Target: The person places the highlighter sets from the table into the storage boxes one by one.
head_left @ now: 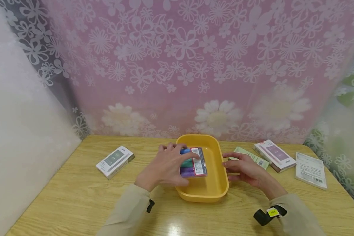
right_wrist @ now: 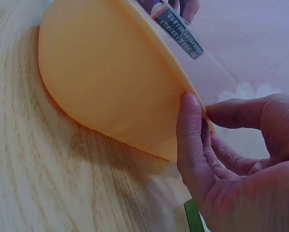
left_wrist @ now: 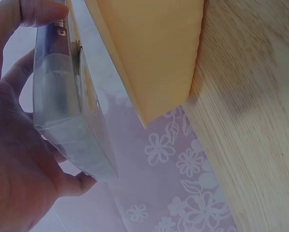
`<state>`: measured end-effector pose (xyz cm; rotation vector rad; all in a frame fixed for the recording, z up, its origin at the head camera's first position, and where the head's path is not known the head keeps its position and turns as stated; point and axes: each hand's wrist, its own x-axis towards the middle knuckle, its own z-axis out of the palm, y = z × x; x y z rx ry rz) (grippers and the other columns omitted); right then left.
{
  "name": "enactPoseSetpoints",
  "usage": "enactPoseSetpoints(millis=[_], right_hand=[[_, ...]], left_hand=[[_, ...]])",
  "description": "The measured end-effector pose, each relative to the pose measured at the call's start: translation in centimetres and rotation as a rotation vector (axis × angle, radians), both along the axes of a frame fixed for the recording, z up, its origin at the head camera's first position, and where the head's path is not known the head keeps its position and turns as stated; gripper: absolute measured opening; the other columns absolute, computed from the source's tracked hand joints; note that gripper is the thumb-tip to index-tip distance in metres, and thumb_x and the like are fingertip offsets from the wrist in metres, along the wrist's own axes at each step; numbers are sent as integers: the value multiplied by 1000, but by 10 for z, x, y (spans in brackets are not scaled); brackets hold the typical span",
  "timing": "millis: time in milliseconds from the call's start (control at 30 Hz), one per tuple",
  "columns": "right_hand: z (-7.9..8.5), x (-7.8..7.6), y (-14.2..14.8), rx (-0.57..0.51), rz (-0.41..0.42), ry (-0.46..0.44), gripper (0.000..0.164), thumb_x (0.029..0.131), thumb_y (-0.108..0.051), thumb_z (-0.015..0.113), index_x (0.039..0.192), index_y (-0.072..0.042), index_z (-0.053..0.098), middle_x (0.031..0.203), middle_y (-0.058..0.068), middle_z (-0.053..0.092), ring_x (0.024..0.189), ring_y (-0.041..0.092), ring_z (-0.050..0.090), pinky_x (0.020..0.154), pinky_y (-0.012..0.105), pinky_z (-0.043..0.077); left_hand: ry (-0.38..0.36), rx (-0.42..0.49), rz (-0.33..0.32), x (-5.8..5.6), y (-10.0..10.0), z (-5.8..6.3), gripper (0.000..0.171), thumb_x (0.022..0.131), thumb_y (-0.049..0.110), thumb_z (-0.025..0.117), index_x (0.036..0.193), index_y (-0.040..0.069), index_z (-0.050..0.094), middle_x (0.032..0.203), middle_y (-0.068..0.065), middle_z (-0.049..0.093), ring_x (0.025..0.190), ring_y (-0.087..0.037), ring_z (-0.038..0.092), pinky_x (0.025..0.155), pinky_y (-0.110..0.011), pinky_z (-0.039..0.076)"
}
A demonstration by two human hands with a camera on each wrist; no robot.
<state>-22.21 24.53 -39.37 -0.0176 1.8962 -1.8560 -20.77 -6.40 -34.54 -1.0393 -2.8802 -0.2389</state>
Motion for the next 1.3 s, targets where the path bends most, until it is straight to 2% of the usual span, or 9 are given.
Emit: enactPoseSetpoints(millis=[333, 733, 900, 1033, 1300], right_hand=[[2, 0, -4, -17, -42, -52, 51, 100, -18, 62, 145, -4, 42, 105, 3, 73, 90, 18, 73, 76, 33, 63], [2, 1, -7, 6, -69, -47, 49, 100, -16, 60, 144, -4, 40, 100, 4, 69, 85, 16, 72, 71, 30, 63], [3, 1, -8, 17, -70, -48, 48, 100, -17, 60, 143, -5, 41, 101, 3, 69, 86, 16, 72, 72, 31, 63], [2, 2, -8, 29, -72, -49, 49, 101, -18, 60, 144, -6, 41, 100, 2, 69, 85, 15, 72, 73, 31, 63], [0, 1, -7, 23, -64, -36, 50, 101, -20, 61, 144, -5, 42, 100, 2, 69, 85, 15, 71, 72, 30, 63]], left_hand=[[6, -40, -52, -1, 17, 1, 71, 76, 49, 71, 143, 51, 49, 152, -4, 47, 128, -31, 49, 95, -54, 40], [20, -114, -47, -3, 37, -6, 70, 76, 55, 74, 142, 51, 50, 150, -2, 47, 128, -31, 49, 101, -59, 41], [-25, -120, -51, -2, 42, -7, 70, 76, 55, 74, 142, 52, 50, 149, -1, 47, 127, -29, 48, 101, -58, 41], [-79, -103, -58, -3, 46, -12, 68, 76, 54, 75, 140, 53, 51, 148, -1, 48, 124, -28, 48, 99, -54, 41], [-131, -87, -55, -8, 49, -22, 65, 78, 53, 76, 138, 51, 53, 146, 0, 50, 120, -25, 49, 96, -50, 41]])
